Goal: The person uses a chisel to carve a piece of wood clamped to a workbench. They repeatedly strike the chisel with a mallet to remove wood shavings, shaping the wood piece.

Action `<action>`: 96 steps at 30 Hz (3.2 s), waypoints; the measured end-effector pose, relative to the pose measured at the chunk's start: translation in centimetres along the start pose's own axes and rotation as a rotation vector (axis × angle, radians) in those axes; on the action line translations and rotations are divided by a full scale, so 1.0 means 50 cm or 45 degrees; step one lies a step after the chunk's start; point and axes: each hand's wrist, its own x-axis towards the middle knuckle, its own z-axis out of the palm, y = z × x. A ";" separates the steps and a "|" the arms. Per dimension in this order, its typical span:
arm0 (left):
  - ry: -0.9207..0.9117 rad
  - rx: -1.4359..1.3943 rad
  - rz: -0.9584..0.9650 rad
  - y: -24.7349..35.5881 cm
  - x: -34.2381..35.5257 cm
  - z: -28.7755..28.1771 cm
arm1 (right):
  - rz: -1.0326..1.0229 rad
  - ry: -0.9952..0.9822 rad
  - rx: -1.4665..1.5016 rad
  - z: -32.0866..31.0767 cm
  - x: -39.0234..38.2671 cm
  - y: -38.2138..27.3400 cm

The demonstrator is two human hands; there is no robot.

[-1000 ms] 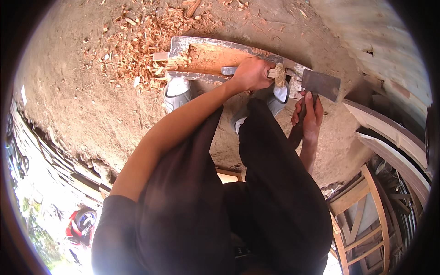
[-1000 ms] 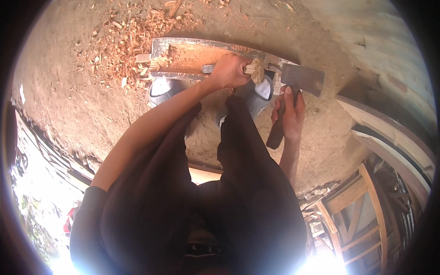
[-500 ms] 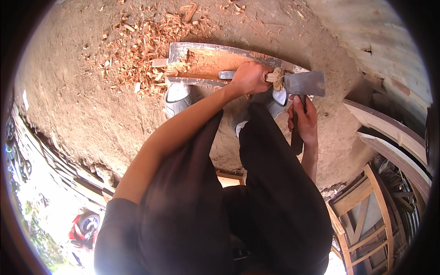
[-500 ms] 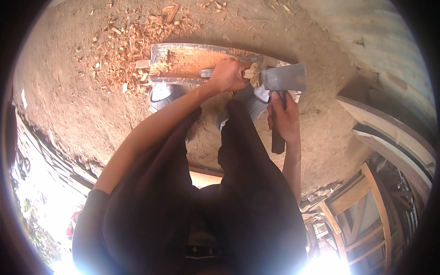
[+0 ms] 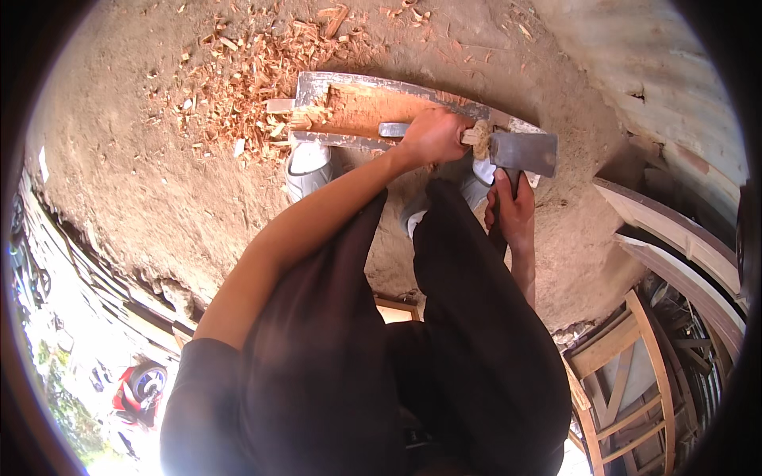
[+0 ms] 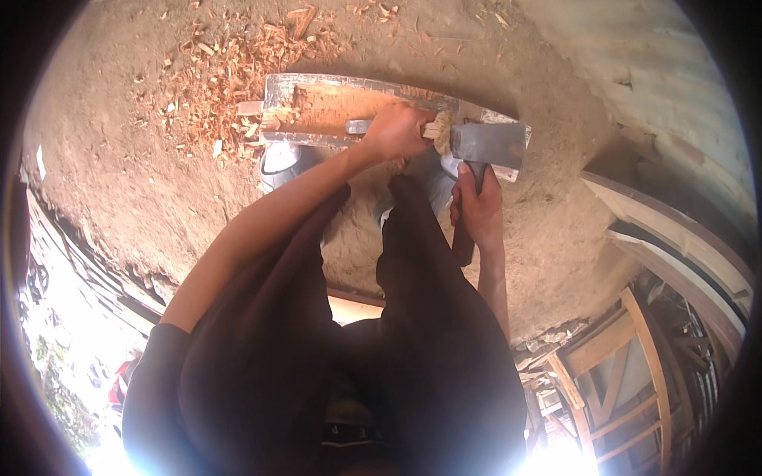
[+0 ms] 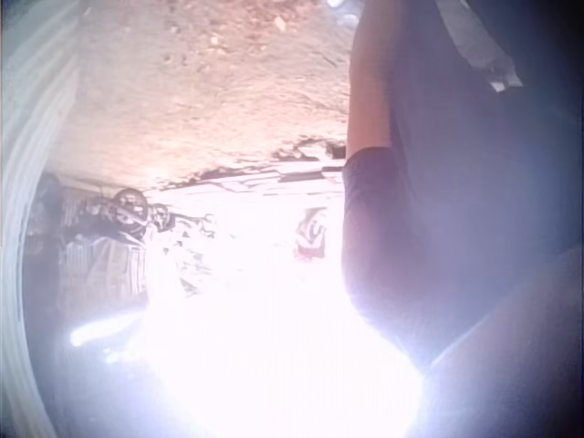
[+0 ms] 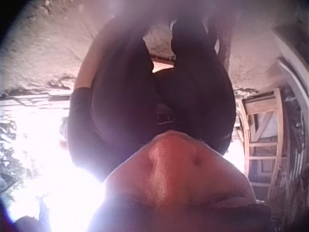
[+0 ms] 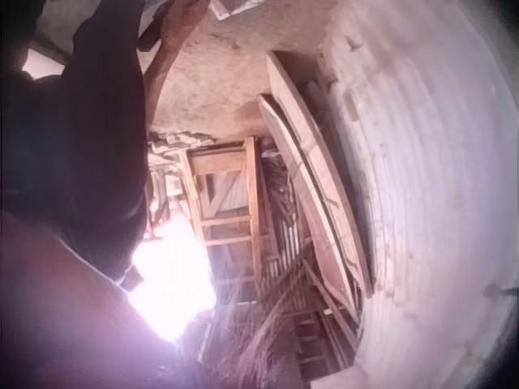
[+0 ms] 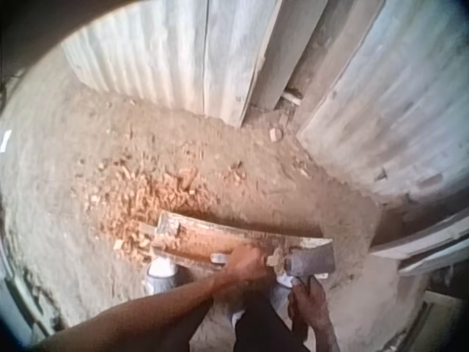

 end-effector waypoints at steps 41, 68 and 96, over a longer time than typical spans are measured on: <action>-0.036 0.011 -0.109 0.000 -0.002 -0.011 | 0.073 -0.110 -0.002 -0.027 -0.008 -0.046; -0.054 0.096 -0.101 -0.009 -0.011 -0.021 | 0.070 -0.062 -0.109 0.016 -0.003 -0.047; -0.242 -0.038 -0.105 0.040 0.003 -0.043 | 0.144 -0.075 0.016 -0.011 -0.025 -0.054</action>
